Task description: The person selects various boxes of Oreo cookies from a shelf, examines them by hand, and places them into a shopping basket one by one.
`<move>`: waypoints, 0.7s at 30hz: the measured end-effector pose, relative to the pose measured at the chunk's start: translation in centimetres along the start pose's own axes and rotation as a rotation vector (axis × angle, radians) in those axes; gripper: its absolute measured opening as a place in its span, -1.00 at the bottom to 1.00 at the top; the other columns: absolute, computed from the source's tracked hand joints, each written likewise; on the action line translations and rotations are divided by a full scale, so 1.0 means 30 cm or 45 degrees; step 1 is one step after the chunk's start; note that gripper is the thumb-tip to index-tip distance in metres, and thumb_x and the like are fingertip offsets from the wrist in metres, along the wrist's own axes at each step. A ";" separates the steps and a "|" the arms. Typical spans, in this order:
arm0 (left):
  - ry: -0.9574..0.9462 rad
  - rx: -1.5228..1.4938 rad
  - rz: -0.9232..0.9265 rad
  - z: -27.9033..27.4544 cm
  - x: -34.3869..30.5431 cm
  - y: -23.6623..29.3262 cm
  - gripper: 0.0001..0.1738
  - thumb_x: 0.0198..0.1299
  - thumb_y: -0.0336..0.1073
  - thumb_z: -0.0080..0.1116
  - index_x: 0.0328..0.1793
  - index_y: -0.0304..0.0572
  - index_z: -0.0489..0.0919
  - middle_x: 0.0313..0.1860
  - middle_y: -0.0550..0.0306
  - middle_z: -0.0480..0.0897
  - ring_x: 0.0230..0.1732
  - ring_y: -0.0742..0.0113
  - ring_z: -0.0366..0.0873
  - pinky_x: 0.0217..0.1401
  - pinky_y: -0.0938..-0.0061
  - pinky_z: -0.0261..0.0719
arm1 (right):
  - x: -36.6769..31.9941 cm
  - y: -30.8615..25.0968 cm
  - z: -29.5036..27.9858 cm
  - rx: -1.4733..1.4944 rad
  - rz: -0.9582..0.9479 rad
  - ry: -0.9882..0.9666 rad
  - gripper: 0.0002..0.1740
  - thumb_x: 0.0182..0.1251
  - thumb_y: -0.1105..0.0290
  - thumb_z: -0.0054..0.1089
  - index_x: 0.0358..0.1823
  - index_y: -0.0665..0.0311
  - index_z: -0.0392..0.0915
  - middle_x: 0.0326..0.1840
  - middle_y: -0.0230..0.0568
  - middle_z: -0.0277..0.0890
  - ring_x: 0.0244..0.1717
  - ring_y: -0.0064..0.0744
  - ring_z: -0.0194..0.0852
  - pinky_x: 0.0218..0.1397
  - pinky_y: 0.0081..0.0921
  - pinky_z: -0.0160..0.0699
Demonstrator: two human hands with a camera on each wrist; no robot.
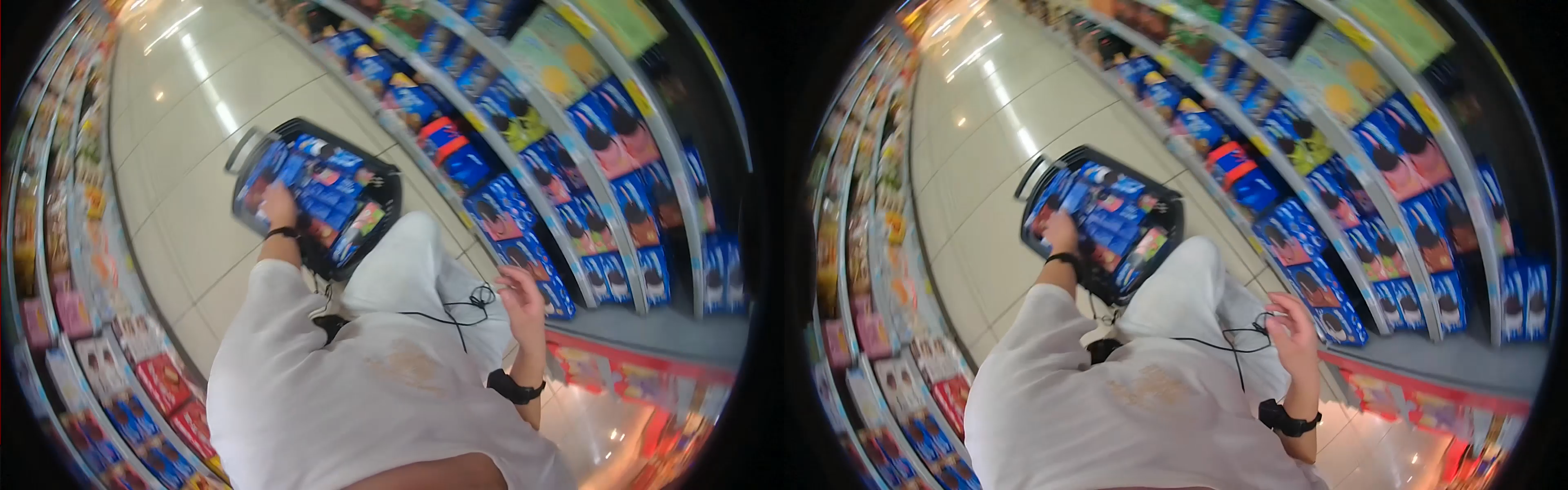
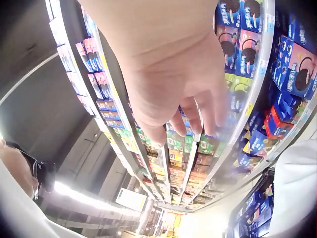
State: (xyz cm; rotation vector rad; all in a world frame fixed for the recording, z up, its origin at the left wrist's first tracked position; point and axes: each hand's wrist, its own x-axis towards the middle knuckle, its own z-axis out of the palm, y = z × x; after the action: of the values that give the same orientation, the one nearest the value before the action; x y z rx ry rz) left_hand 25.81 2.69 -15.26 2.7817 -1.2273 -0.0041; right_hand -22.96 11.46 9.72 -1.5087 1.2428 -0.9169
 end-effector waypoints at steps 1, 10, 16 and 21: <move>0.051 0.246 0.178 0.083 0.026 -0.038 -0.81 0.20 -0.25 -0.04 -0.22 -0.14 0.56 -0.18 -0.05 0.58 -0.12 0.00 0.57 -0.16 0.09 0.53 | -0.001 -0.012 0.001 -0.047 -0.038 -0.085 -0.60 0.25 0.51 0.11 0.14 0.32 0.42 0.15 -0.20 0.38 0.05 -0.41 0.45 0.02 -0.53 0.46; -0.115 -0.799 0.964 0.157 -0.005 0.345 -0.68 0.12 -0.30 0.08 -0.03 -0.33 0.51 -0.15 -0.26 0.58 -0.08 -0.22 0.51 0.04 0.07 0.46 | -0.028 -0.174 -0.008 -0.126 -0.456 -0.144 -0.79 0.26 0.47 0.14 -0.07 0.27 0.56 0.00 -0.19 0.53 0.00 -0.26 0.50 0.03 -0.39 0.48; -0.833 -0.886 1.549 -0.290 -0.444 0.776 -0.54 0.08 -0.29 0.16 0.16 -0.18 0.48 -0.18 -0.02 0.65 -0.21 0.07 0.64 -0.17 0.31 0.56 | -0.024 -0.346 -0.093 -0.335 -0.700 -0.057 -0.80 0.26 0.41 0.16 -0.09 0.26 0.56 -0.02 -0.22 0.53 0.00 -0.19 0.49 0.03 -0.38 0.49; -0.846 -0.916 1.831 -0.380 -0.611 0.889 -0.61 0.10 -0.24 0.15 0.08 -0.11 0.54 -0.17 -0.01 0.66 -0.19 0.03 0.64 -0.14 0.28 0.56 | -0.012 -0.484 -0.341 -0.646 -0.926 0.386 -0.82 0.16 0.49 0.23 -0.18 0.28 0.60 -0.15 -0.16 0.59 -0.11 -0.21 0.56 -0.08 -0.36 0.53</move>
State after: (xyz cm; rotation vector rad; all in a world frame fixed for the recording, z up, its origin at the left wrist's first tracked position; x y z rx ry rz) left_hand -5.73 -0.63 -2.13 0.8874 -2.3748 -1.0126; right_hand -28.71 10.34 26.49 -2.3791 1.1988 -1.4044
